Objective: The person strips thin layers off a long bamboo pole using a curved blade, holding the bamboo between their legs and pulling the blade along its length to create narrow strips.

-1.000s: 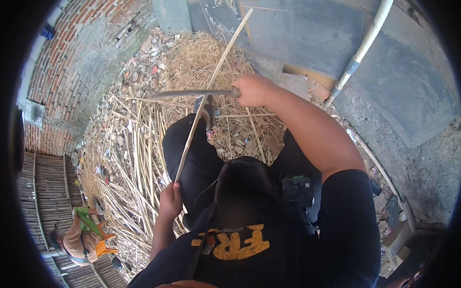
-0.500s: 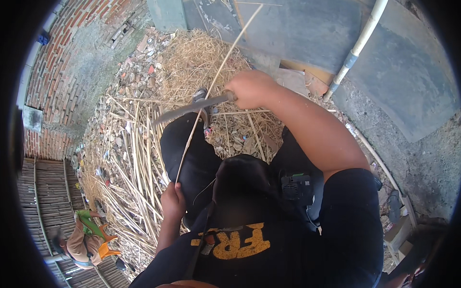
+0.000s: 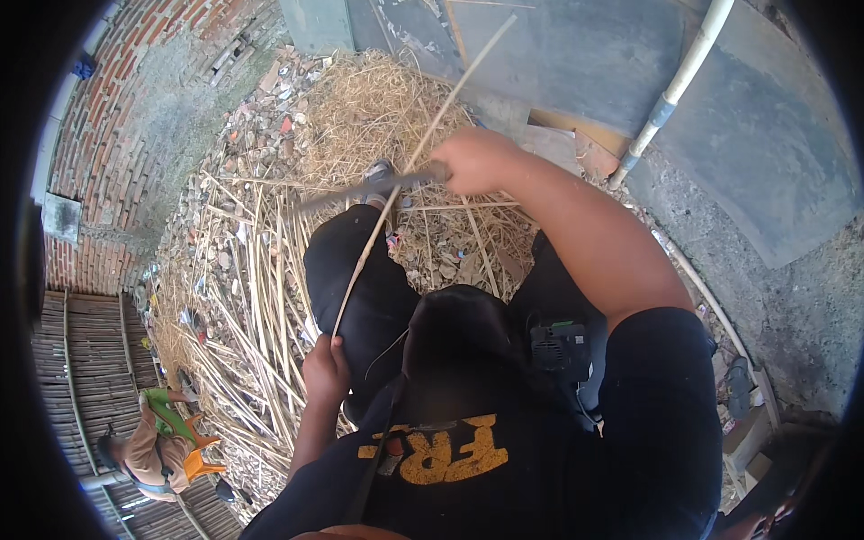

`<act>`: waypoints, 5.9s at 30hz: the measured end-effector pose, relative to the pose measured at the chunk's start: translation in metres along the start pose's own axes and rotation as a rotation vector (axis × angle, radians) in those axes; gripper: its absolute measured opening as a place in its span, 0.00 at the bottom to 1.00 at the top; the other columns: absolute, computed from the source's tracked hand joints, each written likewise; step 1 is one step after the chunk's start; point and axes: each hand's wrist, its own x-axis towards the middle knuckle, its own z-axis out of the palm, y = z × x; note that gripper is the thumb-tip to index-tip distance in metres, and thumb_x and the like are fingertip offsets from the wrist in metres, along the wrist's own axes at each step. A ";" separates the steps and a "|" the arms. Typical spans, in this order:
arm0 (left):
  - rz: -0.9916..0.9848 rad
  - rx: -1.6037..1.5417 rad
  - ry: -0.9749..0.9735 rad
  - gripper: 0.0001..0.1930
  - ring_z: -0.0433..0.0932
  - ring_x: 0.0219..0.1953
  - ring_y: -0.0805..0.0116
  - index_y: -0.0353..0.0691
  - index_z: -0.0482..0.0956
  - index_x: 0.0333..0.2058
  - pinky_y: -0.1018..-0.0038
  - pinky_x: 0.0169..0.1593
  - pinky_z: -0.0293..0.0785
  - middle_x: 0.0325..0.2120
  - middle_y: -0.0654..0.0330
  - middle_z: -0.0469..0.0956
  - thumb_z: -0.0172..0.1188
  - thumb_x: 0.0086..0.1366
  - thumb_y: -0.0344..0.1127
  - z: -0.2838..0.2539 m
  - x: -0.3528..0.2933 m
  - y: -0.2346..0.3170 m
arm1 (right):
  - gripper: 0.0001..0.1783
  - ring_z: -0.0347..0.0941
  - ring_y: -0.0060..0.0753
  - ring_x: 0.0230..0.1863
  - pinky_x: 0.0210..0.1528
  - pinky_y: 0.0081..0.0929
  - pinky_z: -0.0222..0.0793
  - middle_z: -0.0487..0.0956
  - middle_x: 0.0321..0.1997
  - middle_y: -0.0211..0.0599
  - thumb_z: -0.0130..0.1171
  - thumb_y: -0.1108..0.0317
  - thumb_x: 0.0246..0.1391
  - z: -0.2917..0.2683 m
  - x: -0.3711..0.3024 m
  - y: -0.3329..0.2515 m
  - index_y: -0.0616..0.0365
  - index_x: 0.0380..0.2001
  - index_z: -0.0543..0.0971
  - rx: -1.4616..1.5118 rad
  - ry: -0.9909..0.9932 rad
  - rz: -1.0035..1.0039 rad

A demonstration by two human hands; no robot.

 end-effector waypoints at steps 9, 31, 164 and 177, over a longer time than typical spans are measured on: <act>-0.005 -0.039 0.004 0.15 0.78 0.29 0.33 0.39 0.72 0.32 0.42 0.34 0.69 0.22 0.39 0.78 0.49 0.72 0.45 0.001 -0.001 0.000 | 0.10 0.77 0.52 0.30 0.35 0.46 0.72 0.78 0.23 0.45 0.63 0.67 0.42 0.011 0.000 0.024 0.57 0.31 0.78 0.112 0.199 0.039; 0.027 -0.147 -0.035 0.17 0.76 0.28 0.32 0.37 0.71 0.29 0.45 0.33 0.69 0.21 0.38 0.76 0.49 0.72 0.44 -0.007 0.003 0.001 | 0.10 0.78 0.51 0.33 0.37 0.46 0.72 0.80 0.26 0.45 0.62 0.67 0.43 0.002 0.005 0.042 0.54 0.33 0.80 0.195 0.162 0.075; -0.798 -0.076 0.265 0.19 0.77 0.46 0.49 0.39 0.71 0.54 0.57 0.50 0.71 0.44 0.46 0.77 0.50 0.73 0.45 0.047 -0.085 -0.253 | 0.15 0.63 0.27 0.23 0.30 0.30 0.64 0.72 0.21 0.35 0.67 0.63 0.55 -0.003 -0.005 0.076 0.63 0.36 0.76 0.173 0.420 0.119; -0.983 -0.449 -0.493 0.41 0.72 0.61 0.45 0.30 0.63 0.64 0.62 0.62 0.68 0.57 0.36 0.72 0.61 0.64 0.57 0.215 -0.103 -0.285 | 0.12 0.60 0.21 0.24 0.29 0.28 0.61 0.69 0.20 0.28 0.67 0.66 0.54 0.003 -0.014 0.073 0.61 0.30 0.75 0.182 0.375 0.210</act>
